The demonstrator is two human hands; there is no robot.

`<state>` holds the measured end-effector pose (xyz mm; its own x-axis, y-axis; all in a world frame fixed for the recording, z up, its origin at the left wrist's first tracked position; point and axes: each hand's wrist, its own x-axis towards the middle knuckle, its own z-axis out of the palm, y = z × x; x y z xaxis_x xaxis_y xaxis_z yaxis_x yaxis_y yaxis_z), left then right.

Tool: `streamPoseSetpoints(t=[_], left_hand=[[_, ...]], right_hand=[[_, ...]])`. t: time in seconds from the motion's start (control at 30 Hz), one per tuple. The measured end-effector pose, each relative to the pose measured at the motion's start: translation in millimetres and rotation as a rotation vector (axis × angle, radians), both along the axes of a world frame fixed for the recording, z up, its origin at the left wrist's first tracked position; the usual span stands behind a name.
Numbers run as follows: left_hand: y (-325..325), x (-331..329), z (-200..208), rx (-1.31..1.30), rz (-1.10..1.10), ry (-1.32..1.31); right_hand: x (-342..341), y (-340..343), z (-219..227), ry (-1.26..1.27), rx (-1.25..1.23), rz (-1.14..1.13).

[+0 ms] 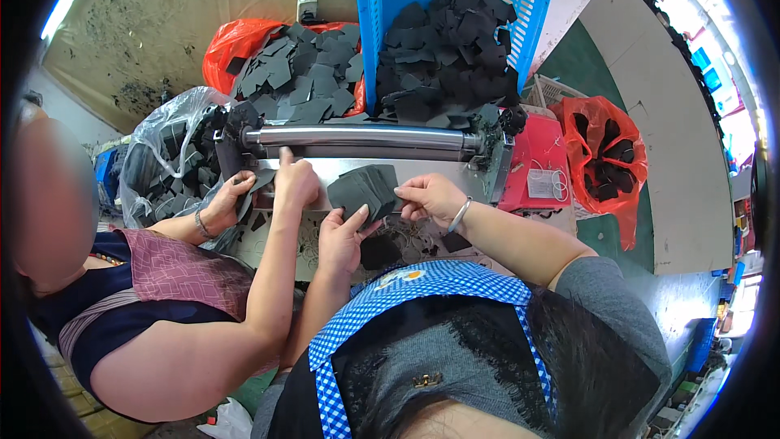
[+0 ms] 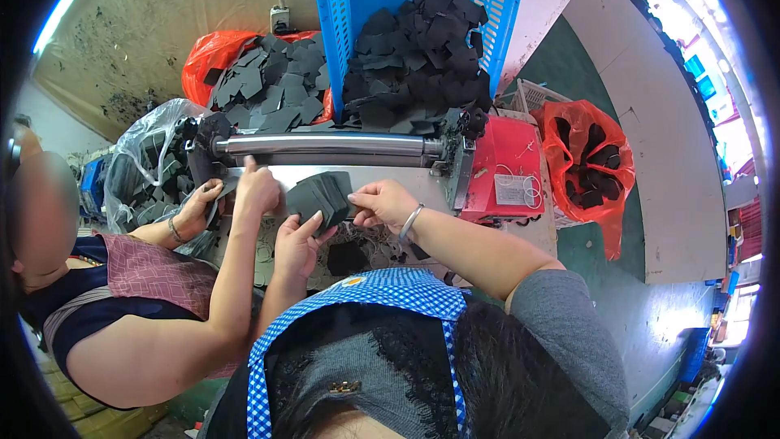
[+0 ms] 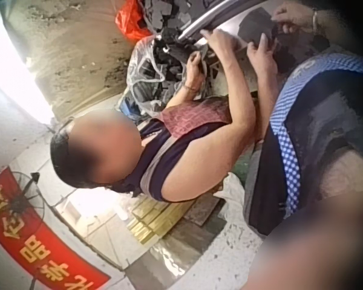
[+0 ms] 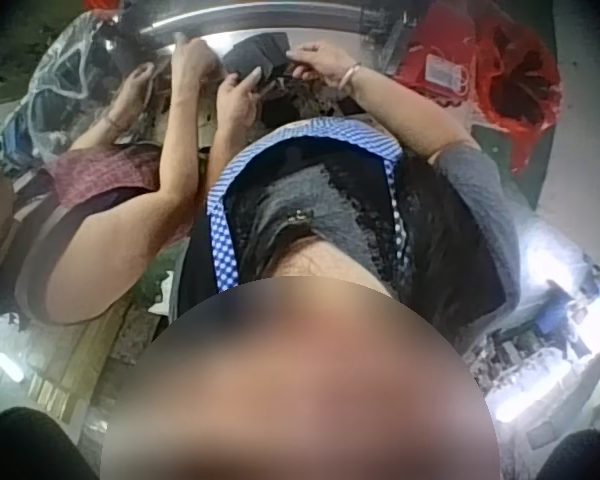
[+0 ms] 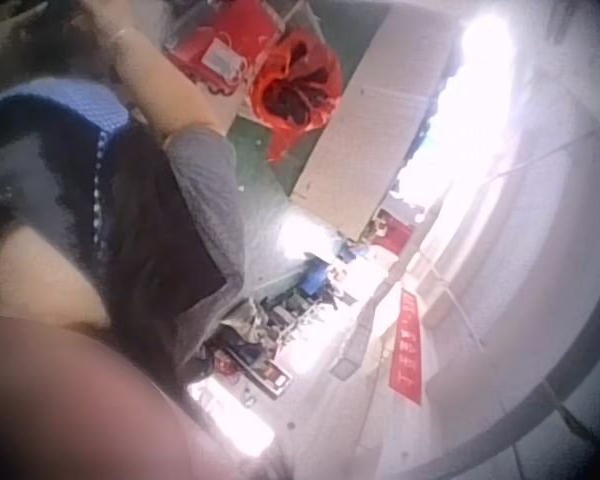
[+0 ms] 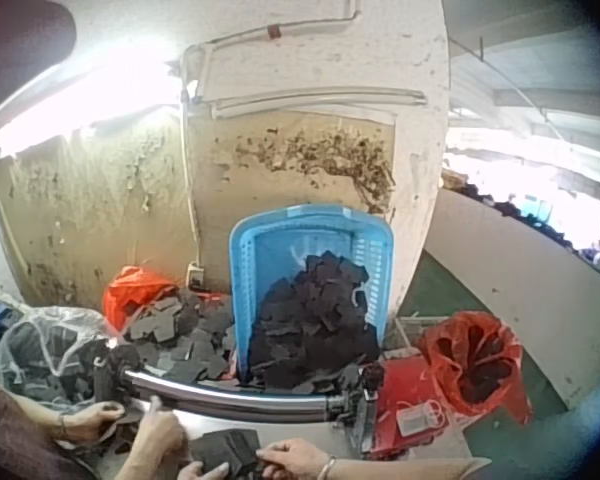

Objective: Applying adhesive to shoe component pieces using a motorized roller machine.

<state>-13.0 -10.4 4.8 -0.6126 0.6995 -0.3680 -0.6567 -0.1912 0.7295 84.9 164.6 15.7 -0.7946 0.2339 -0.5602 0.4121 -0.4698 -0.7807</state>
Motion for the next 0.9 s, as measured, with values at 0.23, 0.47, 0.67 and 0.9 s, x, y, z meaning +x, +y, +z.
streamPoseSetpoints(t=[0.23,0.47,0.67,0.9], left_hand=[[-2.2,-1.8,-2.5,0.003,0.046,0.027],[0.8,3.8,0.2,0.106,-0.044,-0.088],[-0.1,2.7,0.0,0.020,0.027,-0.019],[0.6,1.1,-3.2,-0.003,0.046,0.055]], right_hand=[[-11.0,14.8,-3.8,-0.065,-0.067,-0.329],[-8.8,-2.3,5.3,0.034,-0.065,0.055],[-7.4,13.1,1.1,-0.145,-0.043,-0.130],[-9.3,10.9,-1.0,0.044,-0.090,0.055]])
